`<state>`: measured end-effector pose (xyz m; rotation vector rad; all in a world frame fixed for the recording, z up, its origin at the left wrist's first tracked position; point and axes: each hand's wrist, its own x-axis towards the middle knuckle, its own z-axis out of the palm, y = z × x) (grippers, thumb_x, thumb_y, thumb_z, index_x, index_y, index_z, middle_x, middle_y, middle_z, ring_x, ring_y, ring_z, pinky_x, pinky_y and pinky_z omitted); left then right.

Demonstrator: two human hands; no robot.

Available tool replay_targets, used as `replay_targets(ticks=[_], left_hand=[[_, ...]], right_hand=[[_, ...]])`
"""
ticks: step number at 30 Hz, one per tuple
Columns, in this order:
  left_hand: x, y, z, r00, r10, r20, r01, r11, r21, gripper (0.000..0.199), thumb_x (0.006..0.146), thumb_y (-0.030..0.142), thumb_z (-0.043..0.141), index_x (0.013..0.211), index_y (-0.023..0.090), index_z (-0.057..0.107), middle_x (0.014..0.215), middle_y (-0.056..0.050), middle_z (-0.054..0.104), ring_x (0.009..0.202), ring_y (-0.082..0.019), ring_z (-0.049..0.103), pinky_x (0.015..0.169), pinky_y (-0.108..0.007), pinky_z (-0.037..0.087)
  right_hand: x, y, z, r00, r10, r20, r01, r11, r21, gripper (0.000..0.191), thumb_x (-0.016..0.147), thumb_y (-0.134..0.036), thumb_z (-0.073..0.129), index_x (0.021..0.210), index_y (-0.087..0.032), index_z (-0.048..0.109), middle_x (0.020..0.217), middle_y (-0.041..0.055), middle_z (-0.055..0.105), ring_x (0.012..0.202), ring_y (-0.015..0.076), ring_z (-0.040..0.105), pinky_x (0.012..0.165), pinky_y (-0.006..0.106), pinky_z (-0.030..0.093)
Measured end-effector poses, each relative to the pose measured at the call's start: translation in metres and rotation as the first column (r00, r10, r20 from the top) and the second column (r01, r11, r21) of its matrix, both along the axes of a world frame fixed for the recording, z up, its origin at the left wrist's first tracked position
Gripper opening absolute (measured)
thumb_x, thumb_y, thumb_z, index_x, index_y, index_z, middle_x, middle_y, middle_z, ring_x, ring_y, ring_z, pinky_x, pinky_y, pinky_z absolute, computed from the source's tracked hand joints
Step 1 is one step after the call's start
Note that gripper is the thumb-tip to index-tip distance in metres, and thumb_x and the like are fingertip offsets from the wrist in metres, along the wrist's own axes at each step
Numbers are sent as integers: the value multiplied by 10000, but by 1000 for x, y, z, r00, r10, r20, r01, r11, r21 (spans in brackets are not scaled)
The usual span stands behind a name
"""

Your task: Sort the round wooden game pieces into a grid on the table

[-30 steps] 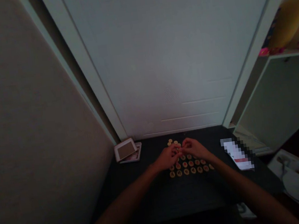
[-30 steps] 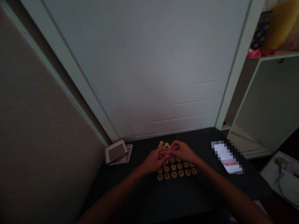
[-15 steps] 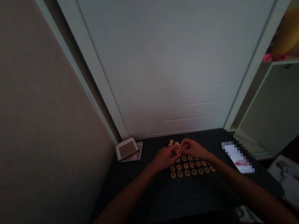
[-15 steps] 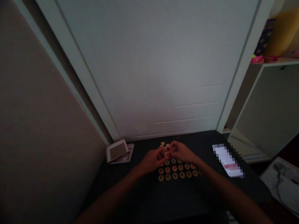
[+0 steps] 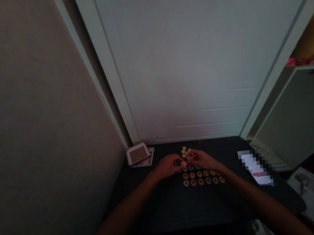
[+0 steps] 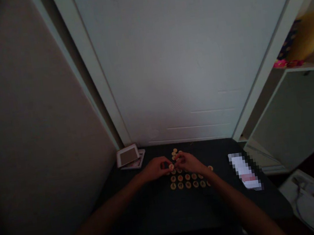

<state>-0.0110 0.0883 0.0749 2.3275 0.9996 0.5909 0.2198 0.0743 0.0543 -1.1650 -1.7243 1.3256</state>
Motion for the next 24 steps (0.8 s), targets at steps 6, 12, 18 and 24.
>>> replay_targets(ticks=[6,12,18,24], left_hand=[[-22,-8,-9,999,-31,-31,31,999,-9,311,801,475,654,972,221,709,854,-22,669,733,-160,592,631,-230,400],[-32,-18,-23,994,-81,-72,81,997,-9,300,811,477,650,940,210,688,877,-22,661,788,-167,595,678,-231,406],[-32,-21,-31,988,-105,-117,102,994,-34,304,803,491,653,933,220,699,843,-8,651,757,-152,584,674,-222,396],[-29,-18,-38,986,-39,-164,21,994,-106,365,814,535,612,951,215,720,828,-13,670,717,-147,576,627,-218,379]], right_hand=[[9,-2,4,998,-54,42,52,998,44,357,729,-464,728,928,-186,627,854,43,716,803,198,676,728,315,510],[14,-4,3,995,-92,38,91,996,15,367,763,-529,680,899,-190,644,838,39,706,776,197,673,722,319,506],[15,-1,-6,993,-114,3,114,993,-11,374,784,-535,658,904,-181,644,830,43,709,747,190,675,695,307,505],[19,-4,-5,988,-153,37,153,988,-3,403,805,-548,627,928,-165,649,904,70,722,782,186,686,704,292,520]])
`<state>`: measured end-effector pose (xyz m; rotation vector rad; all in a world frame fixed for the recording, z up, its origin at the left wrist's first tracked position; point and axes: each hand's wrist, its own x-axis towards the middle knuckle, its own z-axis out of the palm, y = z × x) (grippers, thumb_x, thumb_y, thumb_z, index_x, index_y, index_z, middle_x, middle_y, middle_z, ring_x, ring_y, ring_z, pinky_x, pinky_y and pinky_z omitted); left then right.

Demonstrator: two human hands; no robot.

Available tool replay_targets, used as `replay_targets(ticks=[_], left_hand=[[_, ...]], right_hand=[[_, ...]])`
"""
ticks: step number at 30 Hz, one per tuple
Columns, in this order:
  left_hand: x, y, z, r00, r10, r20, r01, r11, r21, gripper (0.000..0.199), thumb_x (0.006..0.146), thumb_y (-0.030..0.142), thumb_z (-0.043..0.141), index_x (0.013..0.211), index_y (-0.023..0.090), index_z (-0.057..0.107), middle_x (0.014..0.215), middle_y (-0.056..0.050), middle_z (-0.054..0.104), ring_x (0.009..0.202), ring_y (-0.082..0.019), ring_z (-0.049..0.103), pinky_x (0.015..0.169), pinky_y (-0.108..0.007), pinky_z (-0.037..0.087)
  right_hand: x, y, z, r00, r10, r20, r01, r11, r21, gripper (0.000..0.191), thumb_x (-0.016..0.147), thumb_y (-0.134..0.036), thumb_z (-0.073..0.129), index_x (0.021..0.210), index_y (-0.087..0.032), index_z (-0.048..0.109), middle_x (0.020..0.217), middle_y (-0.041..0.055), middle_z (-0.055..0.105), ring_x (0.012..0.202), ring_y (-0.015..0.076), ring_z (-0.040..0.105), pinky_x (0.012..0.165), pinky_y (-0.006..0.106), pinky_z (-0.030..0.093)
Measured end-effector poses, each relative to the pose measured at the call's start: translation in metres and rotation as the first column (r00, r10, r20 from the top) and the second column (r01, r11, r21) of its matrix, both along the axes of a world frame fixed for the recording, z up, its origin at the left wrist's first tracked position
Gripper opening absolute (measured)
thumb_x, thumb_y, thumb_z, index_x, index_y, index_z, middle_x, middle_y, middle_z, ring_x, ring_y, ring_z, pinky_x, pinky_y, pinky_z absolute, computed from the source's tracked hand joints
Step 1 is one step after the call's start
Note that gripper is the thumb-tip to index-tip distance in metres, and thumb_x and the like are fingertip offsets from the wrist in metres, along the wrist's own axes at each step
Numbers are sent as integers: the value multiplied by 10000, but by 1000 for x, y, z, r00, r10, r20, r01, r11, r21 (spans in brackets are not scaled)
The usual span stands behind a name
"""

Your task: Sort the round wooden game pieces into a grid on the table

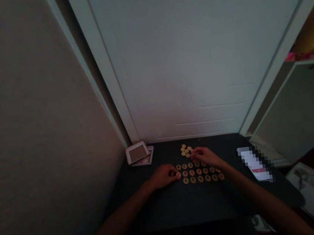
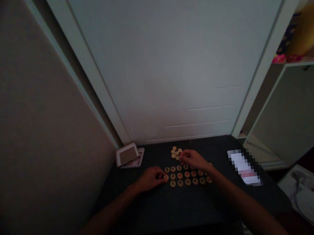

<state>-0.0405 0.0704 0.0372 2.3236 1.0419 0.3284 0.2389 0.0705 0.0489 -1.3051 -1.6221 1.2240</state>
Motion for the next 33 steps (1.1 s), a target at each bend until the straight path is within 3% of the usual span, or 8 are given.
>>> replay_targets(ticks=[13,27,33], left_hand=[[-1,-4,-7,999,51,2,-51,998,21,416,796,534,635,1076,238,716,806,-6,705,702,-151,606,622,-226,380],[-3,-5,-10,997,61,48,-61,998,11,423,782,527,654,1066,219,712,780,-3,689,688,-143,596,612,-223,378],[-2,-6,-8,996,80,44,-80,997,-16,449,777,547,646,1067,209,708,726,5,665,629,-129,567,564,-216,352]], right_hand=[[11,7,-12,998,-46,-39,45,999,-17,306,834,-460,627,929,-170,644,893,65,732,755,176,700,643,271,539],[37,16,-18,965,-237,-112,241,970,24,251,827,-415,640,896,-175,658,849,62,733,712,160,695,640,253,538],[41,20,-20,956,-262,-134,269,963,31,247,826,-409,653,901,-175,667,839,69,733,684,156,687,619,252,532]])
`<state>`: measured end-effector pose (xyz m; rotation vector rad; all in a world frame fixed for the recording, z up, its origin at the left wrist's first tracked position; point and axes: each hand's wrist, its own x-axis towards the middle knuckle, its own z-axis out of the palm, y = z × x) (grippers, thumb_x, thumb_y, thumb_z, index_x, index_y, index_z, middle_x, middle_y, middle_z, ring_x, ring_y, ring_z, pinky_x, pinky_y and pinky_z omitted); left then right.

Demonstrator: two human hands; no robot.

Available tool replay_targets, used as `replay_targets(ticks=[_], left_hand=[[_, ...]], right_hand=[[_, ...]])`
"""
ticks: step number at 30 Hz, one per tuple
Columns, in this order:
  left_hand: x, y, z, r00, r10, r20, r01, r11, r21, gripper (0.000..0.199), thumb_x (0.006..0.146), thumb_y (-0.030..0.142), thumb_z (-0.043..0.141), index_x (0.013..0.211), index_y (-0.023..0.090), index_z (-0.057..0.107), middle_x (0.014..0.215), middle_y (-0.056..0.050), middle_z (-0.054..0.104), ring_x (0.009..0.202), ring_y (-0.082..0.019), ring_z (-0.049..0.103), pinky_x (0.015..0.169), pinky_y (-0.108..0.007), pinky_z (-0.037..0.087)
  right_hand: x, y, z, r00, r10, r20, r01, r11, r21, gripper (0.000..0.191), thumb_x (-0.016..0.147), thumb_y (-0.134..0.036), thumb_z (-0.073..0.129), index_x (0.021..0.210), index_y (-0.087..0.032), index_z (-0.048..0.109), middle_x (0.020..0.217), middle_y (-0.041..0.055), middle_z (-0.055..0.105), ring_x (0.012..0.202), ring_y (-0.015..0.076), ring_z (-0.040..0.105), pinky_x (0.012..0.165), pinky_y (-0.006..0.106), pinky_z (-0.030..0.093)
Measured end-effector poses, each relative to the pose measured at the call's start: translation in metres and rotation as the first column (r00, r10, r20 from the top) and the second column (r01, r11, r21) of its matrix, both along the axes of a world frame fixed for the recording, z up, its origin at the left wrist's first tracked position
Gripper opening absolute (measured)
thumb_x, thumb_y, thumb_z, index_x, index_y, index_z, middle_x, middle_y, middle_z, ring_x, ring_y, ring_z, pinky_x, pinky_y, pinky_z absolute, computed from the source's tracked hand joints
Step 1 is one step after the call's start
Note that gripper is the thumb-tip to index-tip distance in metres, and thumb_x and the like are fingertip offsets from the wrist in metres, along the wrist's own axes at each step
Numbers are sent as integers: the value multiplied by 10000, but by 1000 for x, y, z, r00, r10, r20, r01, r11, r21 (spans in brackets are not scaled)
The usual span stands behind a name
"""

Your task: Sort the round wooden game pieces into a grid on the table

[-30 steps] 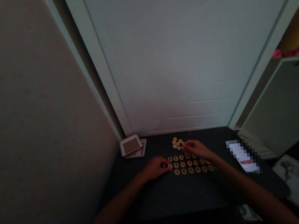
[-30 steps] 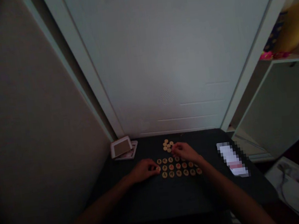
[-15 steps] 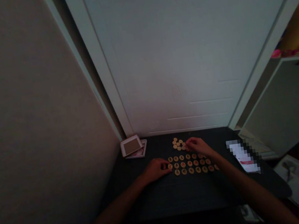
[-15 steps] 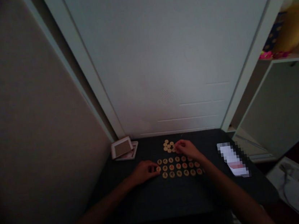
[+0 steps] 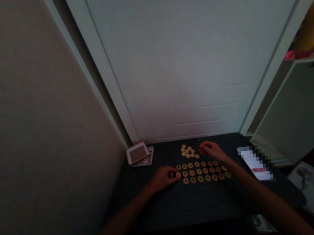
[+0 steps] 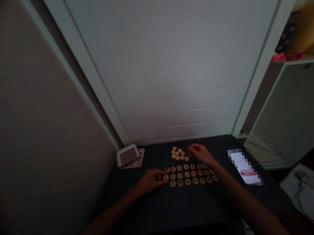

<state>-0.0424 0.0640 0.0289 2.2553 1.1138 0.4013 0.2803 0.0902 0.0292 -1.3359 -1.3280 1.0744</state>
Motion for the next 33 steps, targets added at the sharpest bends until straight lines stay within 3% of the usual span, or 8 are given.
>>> replay_targets(ticks=[6,12,17,23,33], left_hand=[[9,1,6,996,66,56,-68,997,44,423,829,562,581,1010,203,713,693,12,636,607,-116,534,552,-214,344],[35,20,15,993,60,98,-75,984,159,329,904,460,512,961,204,712,787,-17,671,696,-138,563,625,-230,394],[58,36,20,999,1,34,-9,973,231,233,868,381,588,1013,232,694,903,-18,682,789,-161,595,724,-253,436],[81,54,15,998,-17,-58,31,965,260,307,817,320,660,1112,233,658,1125,-51,663,994,-213,600,886,-304,439],[91,66,7,978,-80,-193,147,921,361,132,866,296,600,935,255,704,1005,-32,696,958,-203,600,852,-297,432]], right_hand=[[-1,-1,0,1000,-8,-15,8,1000,0,258,821,-419,661,894,-172,666,821,66,730,685,155,683,623,252,532],[-3,-7,7,998,63,5,-63,998,-25,327,825,-482,643,900,-164,659,863,67,727,717,148,683,652,254,529],[2,-14,14,997,74,21,-74,997,-22,348,825,-499,642,915,-163,657,876,71,727,735,159,687,655,264,530],[17,-23,9,999,33,-3,-33,998,-45,337,814,-496,657,896,-169,652,835,62,725,706,156,685,642,268,532],[33,-30,13,1000,25,4,-25,999,-28,366,817,-518,640,910,-164,654,839,63,720,718,161,684,674,282,531]])
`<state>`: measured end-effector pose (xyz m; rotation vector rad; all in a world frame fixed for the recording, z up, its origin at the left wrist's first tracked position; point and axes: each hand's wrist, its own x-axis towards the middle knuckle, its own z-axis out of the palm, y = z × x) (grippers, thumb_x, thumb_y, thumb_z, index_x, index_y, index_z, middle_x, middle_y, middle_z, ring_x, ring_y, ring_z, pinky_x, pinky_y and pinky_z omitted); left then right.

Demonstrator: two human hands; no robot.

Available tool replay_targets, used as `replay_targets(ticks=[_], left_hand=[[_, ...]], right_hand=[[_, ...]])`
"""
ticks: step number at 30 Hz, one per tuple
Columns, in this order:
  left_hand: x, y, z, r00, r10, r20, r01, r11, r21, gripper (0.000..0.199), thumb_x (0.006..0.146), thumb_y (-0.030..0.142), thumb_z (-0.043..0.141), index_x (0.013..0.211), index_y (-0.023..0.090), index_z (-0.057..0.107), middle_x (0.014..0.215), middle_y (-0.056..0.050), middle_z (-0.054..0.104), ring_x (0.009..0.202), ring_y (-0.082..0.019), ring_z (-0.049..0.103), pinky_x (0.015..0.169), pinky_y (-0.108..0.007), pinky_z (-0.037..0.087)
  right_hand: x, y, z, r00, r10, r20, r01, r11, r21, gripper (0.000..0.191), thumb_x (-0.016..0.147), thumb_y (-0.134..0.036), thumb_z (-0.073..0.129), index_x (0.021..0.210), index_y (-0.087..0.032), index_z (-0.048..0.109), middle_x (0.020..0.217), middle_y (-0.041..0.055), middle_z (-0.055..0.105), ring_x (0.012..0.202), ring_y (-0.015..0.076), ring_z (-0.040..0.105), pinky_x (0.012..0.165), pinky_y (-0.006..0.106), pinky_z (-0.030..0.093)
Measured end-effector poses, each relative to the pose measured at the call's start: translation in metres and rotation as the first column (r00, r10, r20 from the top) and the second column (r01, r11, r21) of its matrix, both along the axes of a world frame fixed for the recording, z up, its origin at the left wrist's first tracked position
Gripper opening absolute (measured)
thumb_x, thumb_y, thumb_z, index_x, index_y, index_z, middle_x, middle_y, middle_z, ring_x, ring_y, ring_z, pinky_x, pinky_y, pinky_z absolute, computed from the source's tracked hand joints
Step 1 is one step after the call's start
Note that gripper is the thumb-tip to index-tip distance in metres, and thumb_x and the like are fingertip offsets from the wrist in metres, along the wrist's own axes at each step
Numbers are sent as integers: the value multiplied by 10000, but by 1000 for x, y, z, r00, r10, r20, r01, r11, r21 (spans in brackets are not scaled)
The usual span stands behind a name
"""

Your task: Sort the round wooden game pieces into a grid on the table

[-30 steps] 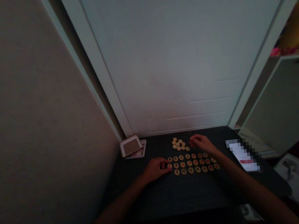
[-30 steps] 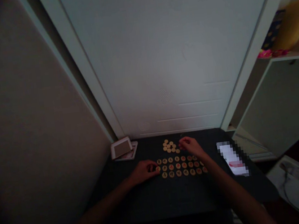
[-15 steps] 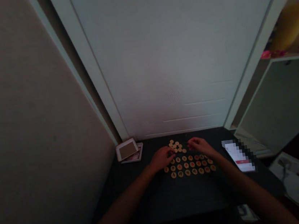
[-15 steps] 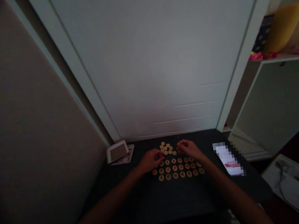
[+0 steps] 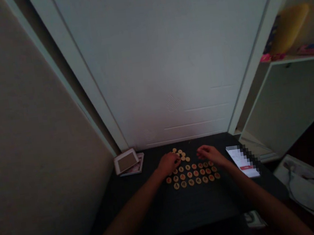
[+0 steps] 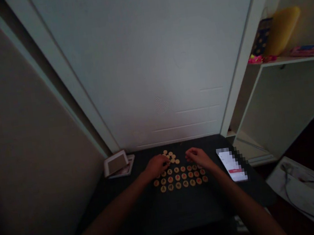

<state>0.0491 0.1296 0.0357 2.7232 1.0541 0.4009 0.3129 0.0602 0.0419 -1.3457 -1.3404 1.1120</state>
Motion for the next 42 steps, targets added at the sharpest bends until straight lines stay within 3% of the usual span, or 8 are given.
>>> replay_targets(ticks=[6,13,27,33,38,42], left_hand=[[2,-2,7,991,-105,-83,108,994,22,121,867,248,590,851,234,709,938,-64,690,969,-228,597,865,-329,423],[1,0,7,995,-57,-78,58,998,10,109,841,234,617,866,257,721,943,-37,705,945,-217,609,842,-307,434],[-3,1,7,997,-76,-13,75,994,-74,159,811,264,641,965,261,677,1034,-18,669,992,-187,594,867,-258,437],[-6,3,2,994,-110,25,111,992,-59,157,858,276,595,987,278,686,1049,-10,684,1009,-178,602,892,-258,431],[-3,5,1,998,-66,-24,64,994,-93,158,844,298,606,970,279,699,982,-14,710,928,-189,636,830,-261,449],[0,2,11,998,-56,15,57,997,-56,221,821,304,617,1026,264,689,1005,-33,698,933,-208,638,836,-285,457]], right_hand=[[-1,0,-10,1000,13,-15,-13,1000,-4,360,809,-518,643,900,-169,651,832,57,719,723,162,683,663,275,528],[-5,1,-10,999,21,-24,-22,1000,-9,364,820,-517,632,908,-165,651,845,58,715,727,157,680,645,263,524],[-4,1,1,1000,8,-4,-8,1000,-21,312,817,-477,655,873,-169,658,823,60,724,714,157,682,625,256,524],[1,3,7,1000,0,-5,0,1000,9,326,813,-486,653,897,-171,654,832,61,723,716,160,682,623,260,519],[11,2,1,1000,-19,2,19,1000,6,334,813,-493,645,903,-171,653,845,59,723,713,156,679,644,268,517],[9,-2,-5,1000,-3,-6,3,1000,-7,357,808,-514,644,906,-171,653,839,53,718,718,157,678,665,275,521]])
